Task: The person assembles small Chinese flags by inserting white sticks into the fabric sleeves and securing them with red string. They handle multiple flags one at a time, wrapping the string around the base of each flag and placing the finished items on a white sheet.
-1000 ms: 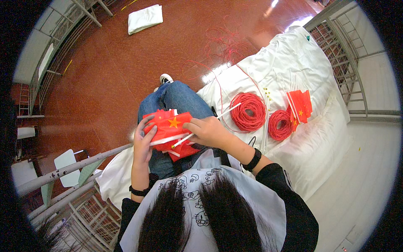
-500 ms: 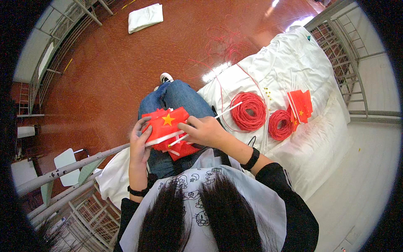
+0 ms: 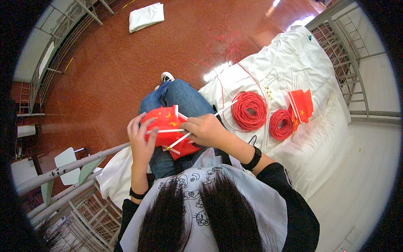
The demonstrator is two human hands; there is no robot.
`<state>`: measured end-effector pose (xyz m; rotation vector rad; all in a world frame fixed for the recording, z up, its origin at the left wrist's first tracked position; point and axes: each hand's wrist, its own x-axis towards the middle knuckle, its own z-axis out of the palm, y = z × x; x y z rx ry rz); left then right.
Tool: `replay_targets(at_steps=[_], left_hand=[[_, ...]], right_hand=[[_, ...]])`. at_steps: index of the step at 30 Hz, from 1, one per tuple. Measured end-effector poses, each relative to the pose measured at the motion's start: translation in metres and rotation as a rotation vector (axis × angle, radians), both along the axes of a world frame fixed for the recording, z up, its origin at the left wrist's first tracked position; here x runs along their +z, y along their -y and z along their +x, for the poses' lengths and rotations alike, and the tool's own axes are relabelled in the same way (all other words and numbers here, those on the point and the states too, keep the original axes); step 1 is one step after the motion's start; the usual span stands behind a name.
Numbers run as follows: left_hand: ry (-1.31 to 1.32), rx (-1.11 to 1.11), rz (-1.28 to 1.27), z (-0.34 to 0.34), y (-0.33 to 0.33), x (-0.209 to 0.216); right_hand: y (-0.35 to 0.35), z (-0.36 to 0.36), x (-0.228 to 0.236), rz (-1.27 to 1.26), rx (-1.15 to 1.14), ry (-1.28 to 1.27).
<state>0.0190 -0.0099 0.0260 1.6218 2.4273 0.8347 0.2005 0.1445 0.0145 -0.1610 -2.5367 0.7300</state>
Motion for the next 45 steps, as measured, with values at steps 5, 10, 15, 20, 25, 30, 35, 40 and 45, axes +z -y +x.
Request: replay_targets(at_steps=[5, 10, 15, 20, 25, 30, 35, 40, 45], left_hand=[[-0.108, -0.293, 0.064, 0.018, -0.008, 0.010], [0.037, -0.384, 0.151, 0.015, -0.012, 0.012], [0.044, -0.343, 0.185, 0.015, -0.005, 0.022], [0.163, -0.235, 0.269, 0.003, 0.005, 0.030], [0.363, -0.066, 0.340, -0.004, 0.015, 0.035], [0.357, -0.271, 0.385, -0.006, 0.012, 0.042], [0.454, -0.436, 0.340, -0.003, 0.015, 0.050], [0.681, -0.549, 0.336, -0.006, 0.022, 0.051], [0.885, -0.591, 0.310, -0.009, 0.029, 0.051]], right_hand=[[0.007, -0.006, 0.014, -0.098, 0.041, -0.008], [0.004, -0.006, 0.020, -0.070, -0.058, 0.020], [-0.004, 0.002, 0.012, -0.098, -0.211, 0.068], [-0.015, 0.011, 0.002, -0.144, -0.208, 0.165], [-0.017, 0.014, -0.004, -0.244, -0.009, 0.336], [0.002, -0.007, -0.012, -0.321, 0.088, 0.211], [0.005, -0.021, -0.019, -0.424, 0.002, 0.246], [0.001, -0.020, -0.026, -0.491, 0.122, 0.250], [-0.005, -0.010, -0.025, -0.547, 0.143, 0.352]])
